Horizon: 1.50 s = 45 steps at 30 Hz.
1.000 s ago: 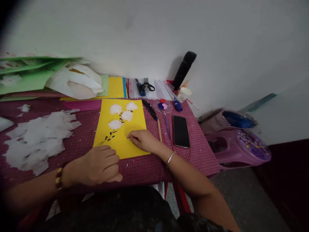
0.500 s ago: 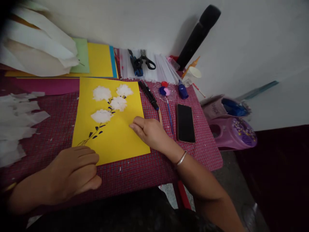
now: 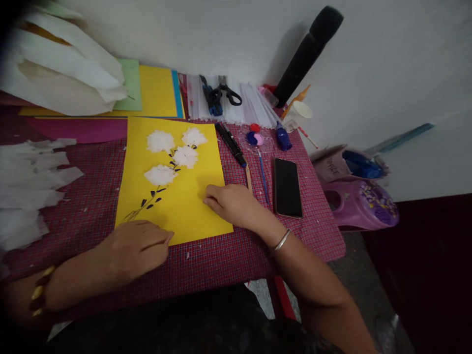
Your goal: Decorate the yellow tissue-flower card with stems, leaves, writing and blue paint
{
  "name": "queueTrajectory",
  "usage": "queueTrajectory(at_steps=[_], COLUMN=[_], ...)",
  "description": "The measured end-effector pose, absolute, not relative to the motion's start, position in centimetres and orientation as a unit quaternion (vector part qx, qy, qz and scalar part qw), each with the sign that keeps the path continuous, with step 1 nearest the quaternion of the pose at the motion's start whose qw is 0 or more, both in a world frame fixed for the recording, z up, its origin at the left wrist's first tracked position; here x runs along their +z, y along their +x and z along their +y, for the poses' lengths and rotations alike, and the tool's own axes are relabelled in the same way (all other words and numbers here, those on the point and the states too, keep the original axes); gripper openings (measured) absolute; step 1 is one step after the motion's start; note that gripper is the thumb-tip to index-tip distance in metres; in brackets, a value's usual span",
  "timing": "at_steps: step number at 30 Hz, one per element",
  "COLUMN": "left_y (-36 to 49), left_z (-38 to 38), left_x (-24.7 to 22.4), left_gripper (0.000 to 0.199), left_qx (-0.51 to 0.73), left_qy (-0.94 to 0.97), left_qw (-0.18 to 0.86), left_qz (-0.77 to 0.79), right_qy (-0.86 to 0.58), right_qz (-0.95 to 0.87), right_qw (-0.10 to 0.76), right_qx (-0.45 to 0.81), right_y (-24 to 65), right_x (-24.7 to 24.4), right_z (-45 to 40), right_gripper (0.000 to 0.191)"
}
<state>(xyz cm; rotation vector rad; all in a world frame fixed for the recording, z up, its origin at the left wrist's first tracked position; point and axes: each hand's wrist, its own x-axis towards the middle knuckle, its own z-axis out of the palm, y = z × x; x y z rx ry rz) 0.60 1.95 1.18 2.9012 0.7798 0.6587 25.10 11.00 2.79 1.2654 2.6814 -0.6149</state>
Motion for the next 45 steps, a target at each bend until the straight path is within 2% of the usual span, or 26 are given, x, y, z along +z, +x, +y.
queueTrajectory(at_steps=[4, 9, 10, 14, 17, 20, 23, 29, 34, 41, 45], left_y=[1.6, 2.1, 2.1, 1.7, 1.4, 1.0, 0.6, 0.8, 1.6, 1.7, 1.7], left_z=[0.9, 0.7, 0.7, 1.1, 1.4, 1.6, 1.8, 2.2, 2.2, 2.3, 2.4], left_x=[1.6, 1.5, 1.6, 1.9, 1.9, 1.4, 0.6, -0.5, -0.6, -0.2, 0.1], left_gripper=[0.03, 0.029, 0.029, 0.029, 0.029, 0.031, 0.032, 0.033, 0.036, 0.038, 0.056], left_qx=[0.18, 0.174, 0.175, 0.178, 0.18, 0.187, 0.191, 0.148, 0.15, 0.17, 0.152], left_qy=[0.954, 0.959, 0.96, 0.961, 0.96, 0.954, 0.948, 0.946, 0.94, 0.936, 0.944], left_qw=[0.089, 0.088, 0.08, 0.064, 0.057, 0.056, 0.062, 0.104, 0.102, 0.125, 0.149], left_qz=[0.225, 0.207, 0.204, 0.2, 0.208, 0.229, 0.249, 0.27, 0.289, 0.281, 0.251], right_qy=[0.413, 0.453, 0.455, 0.404, 0.394, 0.366, 0.382, 0.424, 0.444, 0.431, 0.436], right_qz=[0.882, 0.858, 0.856, 0.882, 0.882, 0.892, 0.893, 0.894, 0.887, 0.887, 0.886], right_qw=[0.059, -0.092, -0.098, -0.041, -0.073, -0.053, -0.081, 0.06, -0.018, 0.076, 0.068], right_qx=[-0.221, -0.225, -0.224, -0.242, -0.249, -0.259, -0.224, -0.13, -0.123, -0.145, -0.141], right_y=[25.4, 25.7, 25.7, 25.4, 25.1, 24.7, 24.3, 23.1, 23.5, 22.6, 22.6], right_x=[3.2, 3.1, 3.0, 2.8, 2.7, 2.5, 2.4, 2.1, 2.7, 2.4, 2.4], right_z=[10.8, 10.4, 10.4, 10.3, 10.3, 10.2, 10.1, 9.8, 9.5, 9.2, 9.2], right_gripper=[0.029, 0.035, 0.036, 0.033, 0.031, 0.025, 0.029, 0.035, 0.045, 0.039, 0.039])
